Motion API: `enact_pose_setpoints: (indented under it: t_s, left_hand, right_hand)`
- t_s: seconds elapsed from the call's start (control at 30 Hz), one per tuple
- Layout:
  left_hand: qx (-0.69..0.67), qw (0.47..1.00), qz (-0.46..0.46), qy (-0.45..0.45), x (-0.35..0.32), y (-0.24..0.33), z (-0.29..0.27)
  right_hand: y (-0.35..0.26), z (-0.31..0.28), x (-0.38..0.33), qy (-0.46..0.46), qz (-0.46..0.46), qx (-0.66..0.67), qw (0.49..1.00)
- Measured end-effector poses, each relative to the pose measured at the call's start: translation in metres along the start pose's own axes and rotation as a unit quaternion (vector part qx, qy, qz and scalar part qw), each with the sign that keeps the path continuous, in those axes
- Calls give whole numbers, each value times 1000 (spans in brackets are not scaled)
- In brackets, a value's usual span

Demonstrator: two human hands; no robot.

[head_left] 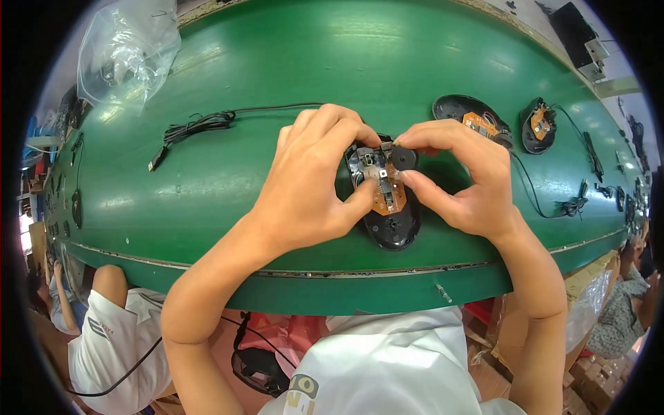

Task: The person assembles a computer mouse by hand, fitting a circuit board, internal weights, and a USB cable into a mouse shell.

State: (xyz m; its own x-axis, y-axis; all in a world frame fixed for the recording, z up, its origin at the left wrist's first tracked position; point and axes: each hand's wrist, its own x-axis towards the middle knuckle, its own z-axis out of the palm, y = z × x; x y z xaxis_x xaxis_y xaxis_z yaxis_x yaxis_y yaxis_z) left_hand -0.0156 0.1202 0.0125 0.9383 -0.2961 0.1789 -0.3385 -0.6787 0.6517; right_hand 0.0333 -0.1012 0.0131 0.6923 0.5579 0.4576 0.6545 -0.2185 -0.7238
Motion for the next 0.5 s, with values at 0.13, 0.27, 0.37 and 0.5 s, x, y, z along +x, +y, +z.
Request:
enact_pose_setpoints:
  t_s: [0.13, 0.27, 0.37, 0.5]
  left_hand:
    - [8, 1000, -7, -5, -3, 10, 5]
    - [48, 997, -7, 53, -6, 18, 18]
    - [45, 998, -3, 38, -7, 16, 15]
    - [46, 999, 3, 26, -8, 14, 11]
  right_hand:
    - [3, 5, 0, 9, 1, 1, 1000]
    - [9, 4, -1, 19, 7, -10, 1000]
    - [9, -2, 2, 2, 19, -21, 1000]
    - [4, -6, 4, -27, 20, -27, 999]
